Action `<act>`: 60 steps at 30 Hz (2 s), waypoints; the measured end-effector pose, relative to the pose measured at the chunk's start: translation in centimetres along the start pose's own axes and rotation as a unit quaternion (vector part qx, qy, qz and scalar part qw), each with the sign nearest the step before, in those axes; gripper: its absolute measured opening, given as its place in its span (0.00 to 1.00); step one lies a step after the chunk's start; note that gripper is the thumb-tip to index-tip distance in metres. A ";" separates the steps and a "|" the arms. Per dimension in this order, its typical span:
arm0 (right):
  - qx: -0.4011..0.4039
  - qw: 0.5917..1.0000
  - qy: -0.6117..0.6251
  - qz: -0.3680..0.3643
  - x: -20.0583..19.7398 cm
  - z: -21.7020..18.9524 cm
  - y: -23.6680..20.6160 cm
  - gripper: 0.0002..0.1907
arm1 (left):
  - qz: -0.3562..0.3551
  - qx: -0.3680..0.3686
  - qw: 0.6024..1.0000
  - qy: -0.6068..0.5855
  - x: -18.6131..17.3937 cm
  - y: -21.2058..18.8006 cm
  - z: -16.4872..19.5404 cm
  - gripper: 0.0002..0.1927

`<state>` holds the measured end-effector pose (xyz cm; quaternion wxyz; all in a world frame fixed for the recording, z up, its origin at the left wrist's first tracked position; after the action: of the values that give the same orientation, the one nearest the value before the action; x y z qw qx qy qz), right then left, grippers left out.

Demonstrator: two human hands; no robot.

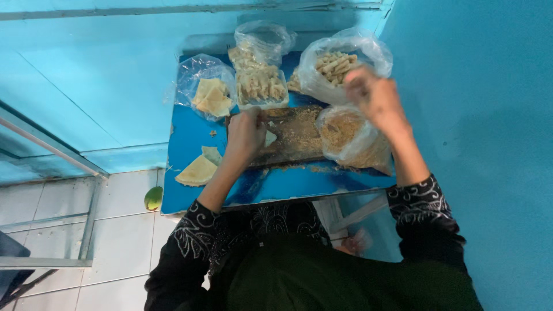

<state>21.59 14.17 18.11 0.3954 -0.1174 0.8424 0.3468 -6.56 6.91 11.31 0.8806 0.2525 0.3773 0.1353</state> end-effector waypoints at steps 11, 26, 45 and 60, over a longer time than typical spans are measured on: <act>-0.061 0.950 -0.240 -0.191 9.3 2.8 -3.9 0.08 | 0.001 -0.059 0.997 -0.050 -0.8 -3.9 -0.8 0.07; 0.031 0.996 0.002 -0.087 14.1 -6.6 -0.1 0.08 | 0.037 -0.059 0.997 -0.018 -3.4 -7.3 -4.7 0.03; -0.007 0.976 -0.131 -0.175 18.2 -11.8 -0.4 0.14 | 0.052 -0.061 0.995 -0.053 -4.3 -8.1 -4.4 0.09; 0.083 0.966 0.210 -0.125 20.2 -8.6 -1.2 0.06 | 0.066 -0.043 0.997 0.020 -2.5 -8.0 -3.0 0.14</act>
<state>3.82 9.07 6.30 0.2585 -0.2590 0.9108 0.1913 -10.14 0.14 6.64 0.8722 0.2358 0.3710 0.2144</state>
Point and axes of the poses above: each hand's wrist, its own y-axis towards the middle knuckle, its own x-axis out of the palm, z = x × y, the point moved 9 cm from there along y, towards the middle knuckle, and after that the axes turned 4 degrees about -z, right-handed, at the moved point
